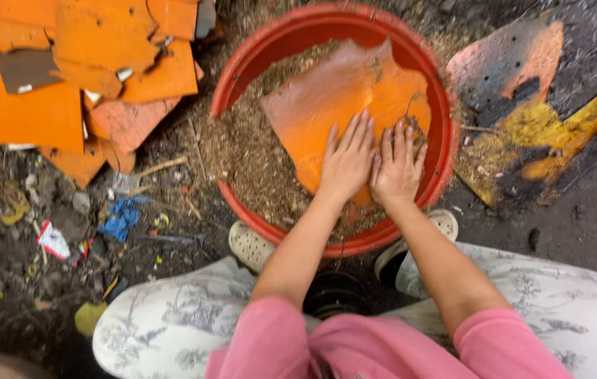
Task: The person sits on the ground and rubs orange tile pieces with dry sawdust inside a red basin. They repeatedly turn the tiles over and continue rubbing both sides with the sawdust.
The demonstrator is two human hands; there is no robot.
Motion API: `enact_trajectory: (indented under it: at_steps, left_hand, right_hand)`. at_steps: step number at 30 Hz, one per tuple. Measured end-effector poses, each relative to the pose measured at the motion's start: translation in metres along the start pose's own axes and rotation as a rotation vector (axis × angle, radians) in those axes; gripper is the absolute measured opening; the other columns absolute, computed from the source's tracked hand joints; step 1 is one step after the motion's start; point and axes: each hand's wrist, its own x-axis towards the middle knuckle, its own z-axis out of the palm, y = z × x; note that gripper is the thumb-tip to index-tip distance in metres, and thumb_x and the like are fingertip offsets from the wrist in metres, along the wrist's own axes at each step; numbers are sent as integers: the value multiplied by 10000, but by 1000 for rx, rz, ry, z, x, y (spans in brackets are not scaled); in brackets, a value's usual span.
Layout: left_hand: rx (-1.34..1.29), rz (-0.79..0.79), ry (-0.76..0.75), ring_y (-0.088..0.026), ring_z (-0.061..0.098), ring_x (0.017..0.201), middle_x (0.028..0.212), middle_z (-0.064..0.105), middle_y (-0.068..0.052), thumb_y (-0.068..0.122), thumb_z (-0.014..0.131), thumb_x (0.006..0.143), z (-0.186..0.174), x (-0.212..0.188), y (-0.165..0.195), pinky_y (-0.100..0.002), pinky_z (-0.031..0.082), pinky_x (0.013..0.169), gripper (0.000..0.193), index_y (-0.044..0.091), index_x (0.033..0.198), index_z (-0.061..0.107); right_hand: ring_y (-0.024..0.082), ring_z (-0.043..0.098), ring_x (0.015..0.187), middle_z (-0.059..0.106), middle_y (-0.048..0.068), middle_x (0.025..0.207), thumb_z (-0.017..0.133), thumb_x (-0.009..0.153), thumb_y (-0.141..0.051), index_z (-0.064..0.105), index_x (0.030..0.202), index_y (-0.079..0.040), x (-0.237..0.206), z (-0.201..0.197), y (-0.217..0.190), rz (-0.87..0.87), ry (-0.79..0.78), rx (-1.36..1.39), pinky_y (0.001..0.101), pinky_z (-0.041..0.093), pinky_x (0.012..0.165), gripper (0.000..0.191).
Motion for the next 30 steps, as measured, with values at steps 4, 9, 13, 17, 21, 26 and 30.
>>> enact_trajectory:
  at_steps: [4,9,13,17,21,26,30]
  left_hand:
    - [-85,-322,-150,-245,58,1568,1705,101,-67,399,408,1090,-2,-42,-42,-645,53,1227,585,192,1611,244]
    - [-439,-387,418,-410,-14,1616,1749,-27,-178,340,570,1077,22,-44,-64,-616,165,1294,737,209,1677,164]
    - [-828,-586,434,-471,153,1539,1680,50,-292,304,717,956,37,-45,-63,-586,284,1209,926,95,1635,123]
    - [-912,-727,443,-453,360,1473,1602,349,-280,273,772,898,38,-41,-67,-529,309,1208,927,19,1603,227]
    - [-1109,-797,680,-427,467,1436,1562,422,-310,273,754,914,42,-32,-65,-491,361,1205,879,-69,1567,275]
    - [-972,-843,540,-409,546,1374,1499,505,-309,321,757,932,52,-40,-64,-480,412,1175,830,-85,1532,352]
    - [-1280,-1013,346,-507,663,959,1594,443,-245,385,696,909,53,-44,-68,-552,570,855,902,-27,1605,296]
  right_hand:
    - [350,171,1611,211,150,1732,379,1129,-312,324,1665,-79,-5,-1,-1,-13,29,95,599,120,1289,587]
    - [408,178,1548,195,239,1677,415,1068,-352,314,1603,5,8,2,-44,-69,62,162,605,130,1220,651]
    - [268,250,1611,286,116,1714,411,1107,-360,400,1582,-88,26,-6,-70,-278,-106,440,582,133,1331,547]
    - [286,219,1553,325,76,1648,452,1020,-412,452,1526,-125,47,-33,-49,-466,-205,64,634,70,1224,581]
    - [349,214,1550,317,133,1652,455,1028,-381,442,1539,-63,64,-41,-55,-469,-93,56,648,49,1218,601]
    - [340,153,1573,258,133,1694,381,1088,-356,370,1574,-48,133,-18,-110,-380,-121,89,651,-14,1224,575]
    - [318,85,1568,180,120,1692,325,1088,-333,250,1620,-28,204,-29,-88,-109,-118,33,695,-54,1185,618]
